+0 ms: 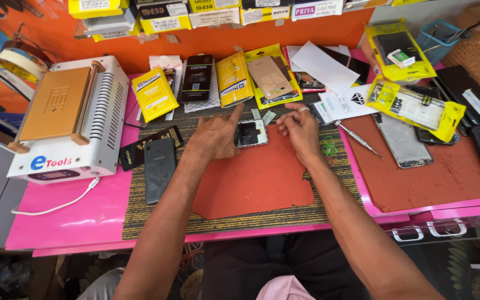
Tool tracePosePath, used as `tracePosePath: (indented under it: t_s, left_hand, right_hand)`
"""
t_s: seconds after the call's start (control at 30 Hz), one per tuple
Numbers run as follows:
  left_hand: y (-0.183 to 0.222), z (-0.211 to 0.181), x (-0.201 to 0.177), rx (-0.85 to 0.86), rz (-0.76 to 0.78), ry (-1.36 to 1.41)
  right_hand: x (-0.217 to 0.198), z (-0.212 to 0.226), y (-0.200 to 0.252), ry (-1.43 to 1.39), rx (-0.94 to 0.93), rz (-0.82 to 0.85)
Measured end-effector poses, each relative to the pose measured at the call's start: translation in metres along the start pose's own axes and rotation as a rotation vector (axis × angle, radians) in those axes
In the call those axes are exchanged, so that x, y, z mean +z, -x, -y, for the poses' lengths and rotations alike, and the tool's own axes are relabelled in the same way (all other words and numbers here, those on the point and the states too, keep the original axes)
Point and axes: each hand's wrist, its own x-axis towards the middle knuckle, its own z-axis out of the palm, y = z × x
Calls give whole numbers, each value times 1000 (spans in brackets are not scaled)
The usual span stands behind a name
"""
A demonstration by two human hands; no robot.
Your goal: The person handles a disassembled smartphone, applies adhesive from a bottle to the internal frame, and places a battery into the device. The person then picks up a second smartphone and places it on a heating tool.
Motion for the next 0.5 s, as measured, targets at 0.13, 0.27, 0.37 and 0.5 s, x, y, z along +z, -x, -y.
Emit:
tracePosePath:
  t_s: [0.13,0.27,0.37,0.5]
  left_hand:
    - [25,-10,-19,-38,27,-37]
    - [61,-8,-42,-92,22,-33]
    - [95,5,-59,-162,47,-15]
    - [144,30,-74,-350,157,-60]
  right_hand:
    - [0,0,0,17,8,-12]
    - [0,0,0,35,-13,-1]
    - [2,4,3,53,-3,-5]
    - [3,11,5,61,19,-8]
